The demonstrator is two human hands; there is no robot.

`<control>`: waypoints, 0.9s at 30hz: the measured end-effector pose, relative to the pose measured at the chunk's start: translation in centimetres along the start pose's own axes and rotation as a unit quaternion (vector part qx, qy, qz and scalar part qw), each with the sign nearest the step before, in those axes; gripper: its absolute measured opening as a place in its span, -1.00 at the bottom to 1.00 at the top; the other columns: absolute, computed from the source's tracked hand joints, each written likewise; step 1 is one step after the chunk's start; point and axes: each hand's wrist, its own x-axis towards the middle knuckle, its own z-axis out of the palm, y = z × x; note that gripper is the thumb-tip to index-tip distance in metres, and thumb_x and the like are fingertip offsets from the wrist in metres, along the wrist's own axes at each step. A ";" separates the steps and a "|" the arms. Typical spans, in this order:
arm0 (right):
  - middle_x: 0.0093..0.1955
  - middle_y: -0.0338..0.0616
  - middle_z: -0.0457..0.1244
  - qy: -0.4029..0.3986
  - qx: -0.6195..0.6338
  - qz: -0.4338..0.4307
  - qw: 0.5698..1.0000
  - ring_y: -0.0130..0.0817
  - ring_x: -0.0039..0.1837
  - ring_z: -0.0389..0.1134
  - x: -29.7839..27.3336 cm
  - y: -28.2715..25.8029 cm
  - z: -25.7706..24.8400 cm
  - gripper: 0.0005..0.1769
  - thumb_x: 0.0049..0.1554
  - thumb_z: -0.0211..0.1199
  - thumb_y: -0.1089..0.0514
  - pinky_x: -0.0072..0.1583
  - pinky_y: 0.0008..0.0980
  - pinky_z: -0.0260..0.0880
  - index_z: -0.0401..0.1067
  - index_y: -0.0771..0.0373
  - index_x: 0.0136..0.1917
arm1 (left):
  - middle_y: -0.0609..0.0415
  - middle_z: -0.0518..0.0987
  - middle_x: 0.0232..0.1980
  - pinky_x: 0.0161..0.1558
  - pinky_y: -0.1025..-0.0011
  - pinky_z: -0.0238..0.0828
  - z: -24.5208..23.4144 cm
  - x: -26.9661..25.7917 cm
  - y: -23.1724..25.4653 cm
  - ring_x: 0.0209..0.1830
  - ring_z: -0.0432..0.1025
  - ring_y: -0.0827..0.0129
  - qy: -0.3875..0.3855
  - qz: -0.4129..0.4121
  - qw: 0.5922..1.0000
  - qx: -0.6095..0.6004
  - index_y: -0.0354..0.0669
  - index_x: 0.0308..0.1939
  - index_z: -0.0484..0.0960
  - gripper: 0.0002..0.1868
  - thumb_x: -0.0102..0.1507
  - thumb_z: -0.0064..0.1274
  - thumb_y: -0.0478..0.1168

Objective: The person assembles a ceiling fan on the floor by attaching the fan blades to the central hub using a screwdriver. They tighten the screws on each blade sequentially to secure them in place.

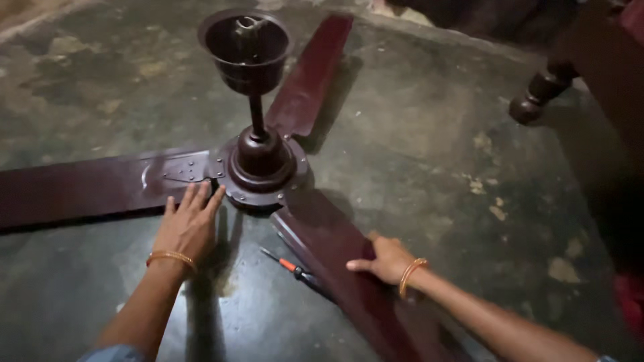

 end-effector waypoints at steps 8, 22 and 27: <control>-0.29 -0.06 0.36 -0.008 0.133 -0.028 0.991 -0.29 -0.21 0.39 -2.6 -4.1 2.0 -0.47 0.00 0.49 -0.20 -0.06 -0.11 0.42 0.53 0.36 -0.18 | -0.11 0.10 0.60 0.49 -0.05 -0.13 -1.7 -2.2 7.6 0.61 -0.04 -0.01 0.017 0.007 0.970 -0.243 0.01 0.51 0.22 -0.24 0.17 -0.10 -0.29; 0.07 -0.01 0.38 -0.063 0.457 0.051 0.886 -0.37 -0.07 0.49 0.2 -13.6 10.2 -0.46 0.13 0.16 0.37 -0.14 -0.39 0.61 0.31 0.42 0.39 | 0.15 -0.28 0.72 0.51 0.18 -0.28 -4.6 -7.4 0.7 0.66 -0.32 0.31 -0.200 0.078 0.977 -0.009 0.23 0.64 -0.18 -0.16 0.27 -0.39 -0.32; -0.05 0.07 0.36 -0.120 0.465 0.044 0.876 -0.23 -0.14 0.44 1.0 -16.0 11.2 -0.67 0.12 0.33 0.32 -0.19 -0.39 0.60 0.48 0.65 0.10 | 0.21 -0.17 0.69 0.55 0.27 -0.10 -4.6 -8.3 -0.6 0.66 -0.19 0.33 -0.186 -0.010 0.975 -0.121 0.34 0.58 0.02 -0.14 0.21 -0.31 -0.40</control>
